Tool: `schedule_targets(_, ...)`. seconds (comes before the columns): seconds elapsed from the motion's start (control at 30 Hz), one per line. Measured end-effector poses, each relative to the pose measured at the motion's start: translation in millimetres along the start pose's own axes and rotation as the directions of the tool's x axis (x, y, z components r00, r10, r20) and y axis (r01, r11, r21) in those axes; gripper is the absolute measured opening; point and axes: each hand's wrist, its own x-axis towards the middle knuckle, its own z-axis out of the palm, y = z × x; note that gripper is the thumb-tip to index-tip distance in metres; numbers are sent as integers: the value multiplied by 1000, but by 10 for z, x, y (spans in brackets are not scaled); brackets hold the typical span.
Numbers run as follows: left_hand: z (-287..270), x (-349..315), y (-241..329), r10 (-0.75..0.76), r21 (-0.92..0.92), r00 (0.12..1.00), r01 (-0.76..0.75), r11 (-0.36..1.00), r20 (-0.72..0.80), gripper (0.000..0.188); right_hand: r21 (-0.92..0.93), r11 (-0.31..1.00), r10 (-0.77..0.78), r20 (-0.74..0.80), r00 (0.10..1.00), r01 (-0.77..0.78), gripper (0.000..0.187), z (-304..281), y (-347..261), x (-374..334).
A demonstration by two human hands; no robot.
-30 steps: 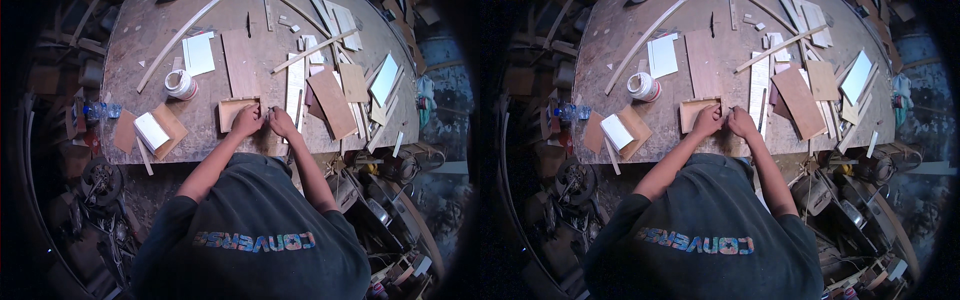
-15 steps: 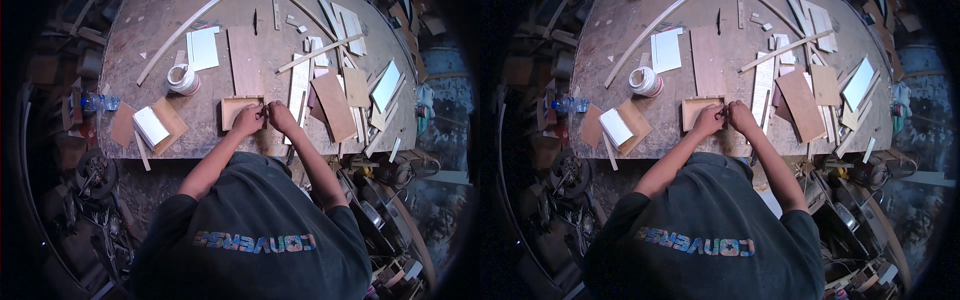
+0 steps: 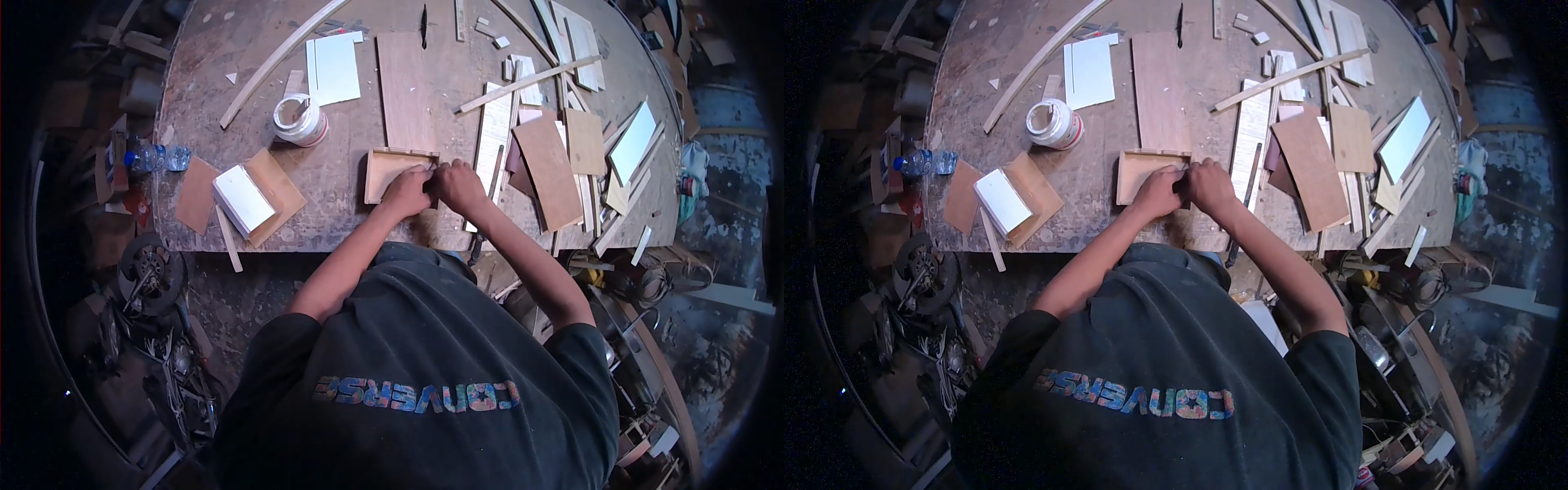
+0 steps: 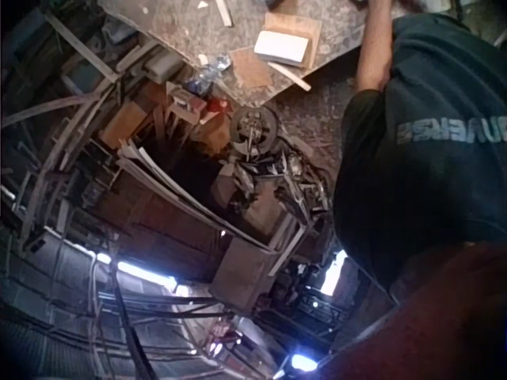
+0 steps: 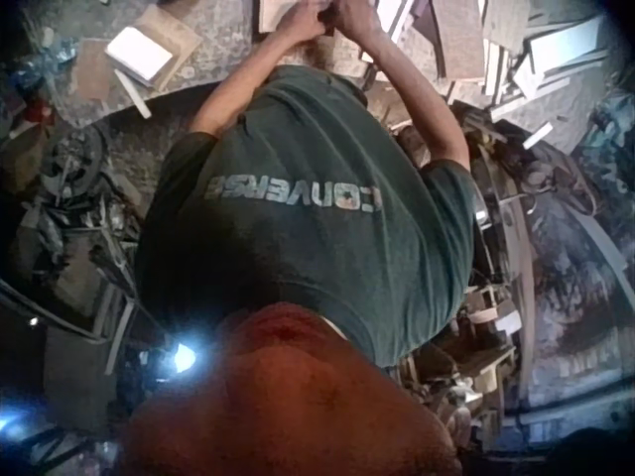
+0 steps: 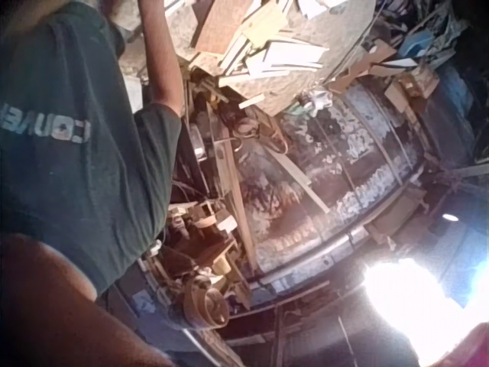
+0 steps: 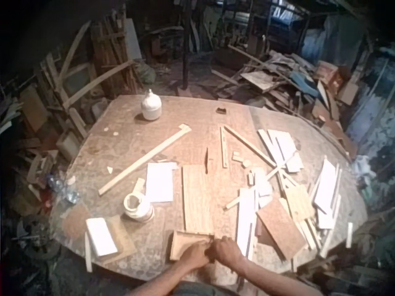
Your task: The person assembles a small wooden box on a cluttered workbench. They use a hammer to drive nails into the wooden frame, securing the pieces together. The person repeatedly adjusts the box and hammers nails into different sides to complete the assembly.
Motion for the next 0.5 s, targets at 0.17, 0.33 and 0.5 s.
schedule_targets(0.17,4,14,-37,8,5,999,-8,1000,33,27,26,998,55,187,981,-61,21,15,146,158)
schedule_targets(0.33,26,10,-93,57,21,997,-56,998,-53,25,50,998,-61,478,876,43,29,-322,180,368)
schedule_targets(0.5,-127,29,127,-88,-54,992,93,994,86,23,123,988,33,434,900,-95,32,-235,242,253)
